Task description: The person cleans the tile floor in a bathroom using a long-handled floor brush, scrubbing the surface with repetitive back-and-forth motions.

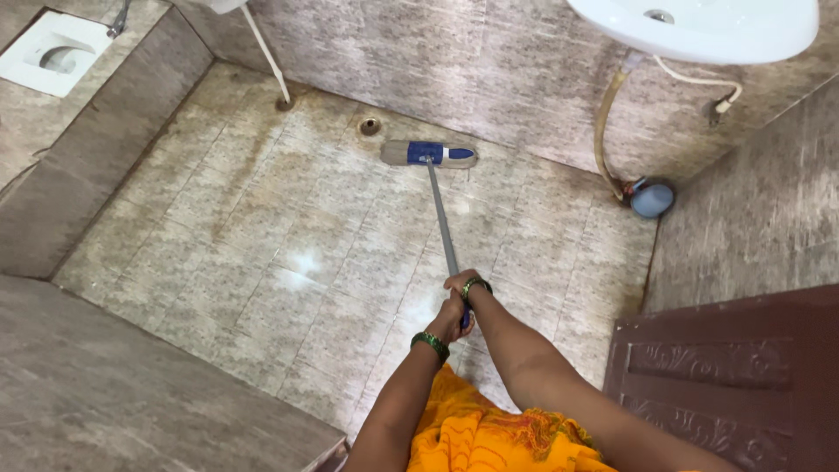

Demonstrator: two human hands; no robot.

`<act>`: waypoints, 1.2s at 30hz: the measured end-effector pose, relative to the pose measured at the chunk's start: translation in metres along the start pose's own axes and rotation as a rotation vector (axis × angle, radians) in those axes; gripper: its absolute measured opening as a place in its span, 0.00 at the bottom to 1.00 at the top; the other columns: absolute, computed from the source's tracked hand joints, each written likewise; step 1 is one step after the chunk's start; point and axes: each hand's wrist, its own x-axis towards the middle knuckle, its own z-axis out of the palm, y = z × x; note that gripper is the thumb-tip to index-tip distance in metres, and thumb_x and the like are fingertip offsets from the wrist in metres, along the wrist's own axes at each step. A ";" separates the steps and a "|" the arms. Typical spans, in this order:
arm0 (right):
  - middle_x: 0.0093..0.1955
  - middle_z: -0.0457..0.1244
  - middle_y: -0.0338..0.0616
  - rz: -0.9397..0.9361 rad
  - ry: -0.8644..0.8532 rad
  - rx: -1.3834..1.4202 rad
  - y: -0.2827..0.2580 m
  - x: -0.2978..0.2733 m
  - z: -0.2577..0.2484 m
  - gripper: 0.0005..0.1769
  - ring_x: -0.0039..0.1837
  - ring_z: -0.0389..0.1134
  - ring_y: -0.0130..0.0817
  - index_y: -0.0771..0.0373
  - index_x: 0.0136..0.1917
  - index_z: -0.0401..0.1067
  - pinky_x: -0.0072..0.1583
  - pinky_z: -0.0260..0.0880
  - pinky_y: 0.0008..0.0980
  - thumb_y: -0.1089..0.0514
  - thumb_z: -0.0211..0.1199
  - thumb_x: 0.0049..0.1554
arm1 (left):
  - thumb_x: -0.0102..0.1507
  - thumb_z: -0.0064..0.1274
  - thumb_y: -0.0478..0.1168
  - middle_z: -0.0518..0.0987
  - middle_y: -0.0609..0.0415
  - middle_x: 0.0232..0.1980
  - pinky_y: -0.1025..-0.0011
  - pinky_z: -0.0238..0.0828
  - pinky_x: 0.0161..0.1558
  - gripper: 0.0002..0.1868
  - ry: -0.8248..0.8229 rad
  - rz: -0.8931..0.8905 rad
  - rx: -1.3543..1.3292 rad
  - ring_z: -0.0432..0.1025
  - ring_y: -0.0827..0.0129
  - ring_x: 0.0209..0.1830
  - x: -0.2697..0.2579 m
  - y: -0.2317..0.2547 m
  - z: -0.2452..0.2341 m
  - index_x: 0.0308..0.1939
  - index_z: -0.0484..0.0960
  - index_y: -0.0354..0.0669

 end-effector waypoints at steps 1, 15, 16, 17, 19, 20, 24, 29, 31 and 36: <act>0.46 0.72 0.55 -0.007 -0.002 0.000 0.002 0.000 0.002 0.23 0.45 0.75 0.40 0.69 0.45 0.80 0.49 0.77 0.40 0.50 0.77 0.41 | 0.69 0.18 0.72 0.64 0.60 0.16 0.73 0.57 0.12 0.36 0.001 0.006 0.017 0.62 0.73 0.10 0.001 -0.002 -0.001 0.36 0.68 0.46; 0.37 0.70 0.51 0.038 -0.032 0.302 0.062 -0.053 0.045 0.18 0.38 0.71 0.40 0.71 0.37 0.77 0.43 0.73 0.41 0.55 0.76 0.40 | 0.71 0.16 0.68 0.68 0.58 0.18 0.75 0.59 0.13 0.36 0.024 0.003 0.139 0.63 0.74 0.11 -0.040 -0.070 -0.024 0.36 0.69 0.43; 0.37 0.71 0.51 0.025 -0.025 0.301 0.071 -0.062 0.051 0.19 0.38 0.71 0.39 0.72 0.37 0.78 0.43 0.73 0.40 0.54 0.77 0.39 | 0.71 0.16 0.69 0.66 0.59 0.18 0.75 0.57 0.12 0.36 0.015 -0.005 0.125 0.62 0.74 0.10 -0.047 -0.080 -0.027 0.35 0.68 0.44; 0.38 0.71 0.50 0.015 -0.019 0.299 0.083 -0.073 0.058 0.19 0.39 0.71 0.38 0.72 0.37 0.79 0.43 0.73 0.40 0.54 0.77 0.39 | 0.71 0.16 0.70 0.65 0.59 0.17 0.75 0.55 0.11 0.36 0.007 -0.018 0.109 0.60 0.74 0.10 -0.055 -0.093 -0.030 0.34 0.66 0.44; 0.40 0.72 0.53 0.013 -0.004 0.335 0.106 -0.100 0.075 0.22 0.39 0.71 0.41 0.73 0.39 0.79 0.45 0.73 0.42 0.53 0.78 0.38 | 0.71 0.17 0.70 0.64 0.60 0.17 0.75 0.54 0.11 0.36 -0.008 -0.028 0.120 0.59 0.74 0.09 -0.073 -0.124 -0.041 0.32 0.66 0.45; 0.41 0.72 0.54 0.011 0.003 0.352 0.119 -0.115 0.083 0.23 0.40 0.71 0.42 0.73 0.40 0.79 0.45 0.73 0.44 0.52 0.78 0.38 | 0.71 0.17 0.70 0.65 0.60 0.17 0.76 0.55 0.11 0.36 -0.014 -0.025 0.147 0.60 0.75 0.10 -0.082 -0.138 -0.048 0.32 0.67 0.45; 0.45 0.72 0.59 0.078 -0.026 0.454 0.159 -0.172 0.118 0.26 0.44 0.73 0.49 0.73 0.45 0.80 0.49 0.74 0.51 0.52 0.75 0.38 | 0.70 0.20 0.69 0.67 0.59 0.18 0.75 0.53 0.10 0.35 -0.060 0.011 0.213 0.60 0.74 0.09 -0.122 -0.190 -0.071 0.32 0.69 0.46; 0.49 0.71 0.64 0.160 -0.001 0.501 0.209 -0.229 0.160 0.29 0.47 0.74 0.57 0.74 0.51 0.79 0.50 0.75 0.59 0.53 0.74 0.39 | 0.70 0.20 0.68 0.67 0.60 0.17 0.75 0.52 0.10 0.34 -0.091 0.001 0.282 0.59 0.75 0.09 -0.170 -0.250 -0.099 0.32 0.69 0.48; 0.49 0.71 0.65 0.180 0.026 0.482 0.216 -0.241 0.169 0.29 0.48 0.74 0.58 0.73 0.52 0.78 0.50 0.75 0.59 0.54 0.74 0.39 | 0.71 0.20 0.68 0.67 0.60 0.17 0.75 0.51 0.10 0.33 -0.084 -0.018 0.296 0.58 0.75 0.09 -0.184 -0.263 -0.104 0.32 0.69 0.48; 0.48 0.71 0.64 0.203 0.046 0.437 0.231 -0.258 0.190 0.28 0.47 0.74 0.56 0.73 0.50 0.79 0.50 0.75 0.56 0.54 0.74 0.39 | 0.71 0.21 0.67 0.66 0.62 0.17 0.75 0.49 0.10 0.33 -0.066 -0.038 0.299 0.56 0.77 0.09 -0.204 -0.283 -0.115 0.31 0.70 0.49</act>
